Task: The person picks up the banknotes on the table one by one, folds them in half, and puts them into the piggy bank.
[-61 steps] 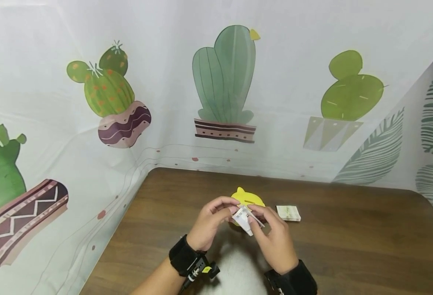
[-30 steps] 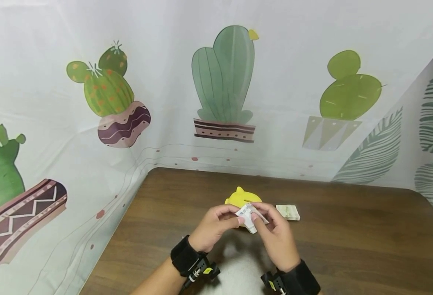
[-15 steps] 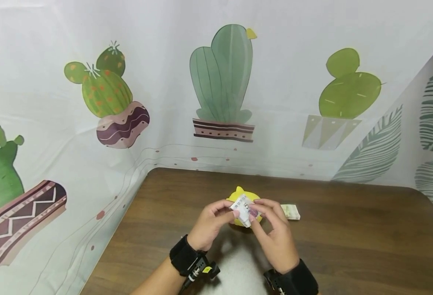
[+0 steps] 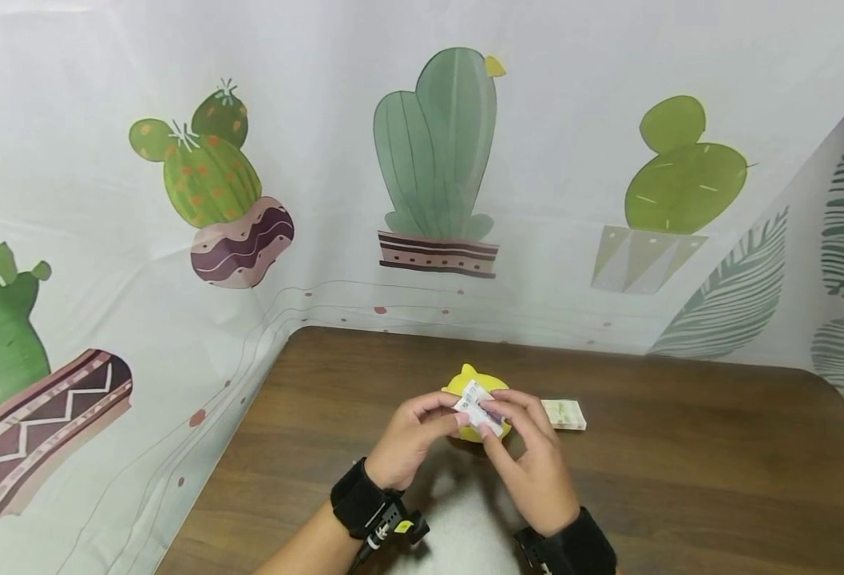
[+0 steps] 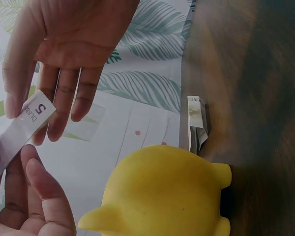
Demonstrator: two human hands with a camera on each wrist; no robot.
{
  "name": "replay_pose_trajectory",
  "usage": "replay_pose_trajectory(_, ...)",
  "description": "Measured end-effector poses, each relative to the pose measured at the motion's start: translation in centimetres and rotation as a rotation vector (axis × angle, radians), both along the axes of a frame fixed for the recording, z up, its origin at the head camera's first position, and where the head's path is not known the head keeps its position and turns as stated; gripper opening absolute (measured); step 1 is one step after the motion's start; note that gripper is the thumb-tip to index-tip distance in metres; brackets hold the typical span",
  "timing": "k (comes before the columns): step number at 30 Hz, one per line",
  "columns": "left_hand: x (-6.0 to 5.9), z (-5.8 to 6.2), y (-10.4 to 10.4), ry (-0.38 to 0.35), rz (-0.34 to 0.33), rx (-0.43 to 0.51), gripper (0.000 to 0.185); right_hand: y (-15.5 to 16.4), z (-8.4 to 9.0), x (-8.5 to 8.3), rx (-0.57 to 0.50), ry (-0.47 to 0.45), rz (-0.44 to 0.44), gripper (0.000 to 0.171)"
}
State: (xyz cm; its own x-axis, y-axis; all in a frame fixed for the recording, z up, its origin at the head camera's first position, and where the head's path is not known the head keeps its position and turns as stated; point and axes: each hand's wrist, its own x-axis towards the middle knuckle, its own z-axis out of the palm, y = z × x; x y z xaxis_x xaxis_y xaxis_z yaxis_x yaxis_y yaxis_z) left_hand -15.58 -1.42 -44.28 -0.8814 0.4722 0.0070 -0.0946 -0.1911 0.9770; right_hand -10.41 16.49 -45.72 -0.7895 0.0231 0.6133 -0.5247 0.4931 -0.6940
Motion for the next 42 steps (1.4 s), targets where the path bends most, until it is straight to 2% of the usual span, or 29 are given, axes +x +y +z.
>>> replay_pose_trajectory(10,0.01,0.05,-0.08,0.023,-0.003,-0.016,0.031,-0.07,-0.31,-0.01,0.013,-0.056,0.002,0.034)
replay_pose_trajectory(19,-0.14,-0.18,0.08,0.001,0.005,0.011,0.032,-0.08,-0.42,-0.12,0.002,-0.052,0.013,0.030)
replay_pose_trajectory(24,-0.31,-0.46,0.20,-0.025,0.012,0.048,0.040,-0.16,-0.48,-0.18,-0.002,-0.031,0.017,0.029)
replay_pose_trajectory(34,-0.27,-0.62,0.28,-0.023,-0.005,0.038,0.037,-0.07,-0.70,-0.13,0.028,-0.053,0.012,0.021)
replay_pose_trajectory(42,-0.34,-0.64,0.32,-0.028,0.000,0.027,0.035,0.08,-0.71,-0.04,0.030,-0.066,0.024,0.025)
